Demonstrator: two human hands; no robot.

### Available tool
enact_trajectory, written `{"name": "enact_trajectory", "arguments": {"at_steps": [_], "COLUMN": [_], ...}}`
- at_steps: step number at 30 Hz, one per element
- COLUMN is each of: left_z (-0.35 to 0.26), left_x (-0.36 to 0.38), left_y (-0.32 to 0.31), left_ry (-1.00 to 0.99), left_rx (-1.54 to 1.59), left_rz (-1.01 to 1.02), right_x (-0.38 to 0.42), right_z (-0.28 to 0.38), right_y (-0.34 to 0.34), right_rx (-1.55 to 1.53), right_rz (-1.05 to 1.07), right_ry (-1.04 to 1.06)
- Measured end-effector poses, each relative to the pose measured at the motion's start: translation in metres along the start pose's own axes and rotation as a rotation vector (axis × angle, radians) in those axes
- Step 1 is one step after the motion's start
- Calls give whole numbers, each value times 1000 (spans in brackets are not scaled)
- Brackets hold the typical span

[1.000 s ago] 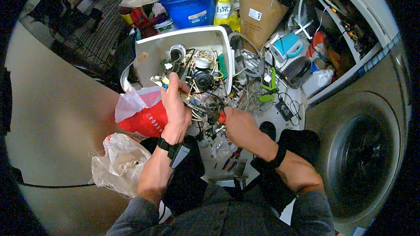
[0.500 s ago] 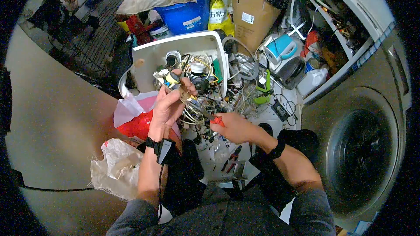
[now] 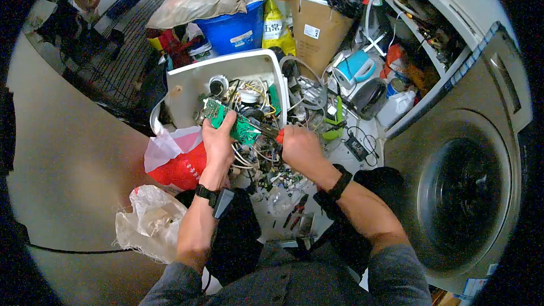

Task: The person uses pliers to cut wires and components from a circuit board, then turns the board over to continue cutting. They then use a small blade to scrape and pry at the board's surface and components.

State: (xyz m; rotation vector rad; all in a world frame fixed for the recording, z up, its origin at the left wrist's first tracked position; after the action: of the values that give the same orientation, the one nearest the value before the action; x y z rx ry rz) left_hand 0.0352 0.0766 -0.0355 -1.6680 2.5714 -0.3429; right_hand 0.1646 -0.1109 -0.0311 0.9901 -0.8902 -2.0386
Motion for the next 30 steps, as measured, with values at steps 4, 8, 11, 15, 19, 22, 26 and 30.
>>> {"name": "enact_trajectory", "arguments": {"at_steps": [4,8,11,15,19,22,26,30], "left_z": [3,11,15,30,41,50,49,17], "left_x": [-3,-7,-12,-12,-13,-12,-17,-10], "left_y": [4,7,4,1,-2,-4,-7,-12], "left_ry": [-2,81,119,184,207,243,170,103], "left_rx": [38,77,133,122,146,138,160,175], "left_rz": [3,0,7,-14,-44,-47,51,232], "right_x": [-6,-13,-20,-31,-32,-30,-23,-14], "right_z": [-2,-8,-11,-12,-14,-19,-28,-35], "right_y": [-10,-22,-25,-25,-27,-24,-26,-31], "right_rx": [142,217,221,316,388,402,369,-267], "right_rz": [-48,-33,-75,-72,-68,-48,-34,323], "right_ry": [83,77,87,80,77,73,55,-157]}}
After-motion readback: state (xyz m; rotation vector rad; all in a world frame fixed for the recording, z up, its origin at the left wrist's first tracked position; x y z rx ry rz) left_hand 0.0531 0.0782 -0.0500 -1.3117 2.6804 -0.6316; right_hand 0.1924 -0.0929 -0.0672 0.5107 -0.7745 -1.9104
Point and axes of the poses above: each hand's wrist, its own x-axis away from the middle knuckle, its own y-axis out of the back of the hand, z = x × y, the point moved 7 cm from there along -x, towards the middle knuckle, and after that the axes turned 6 degrees about -x, right-handed, at the moved point
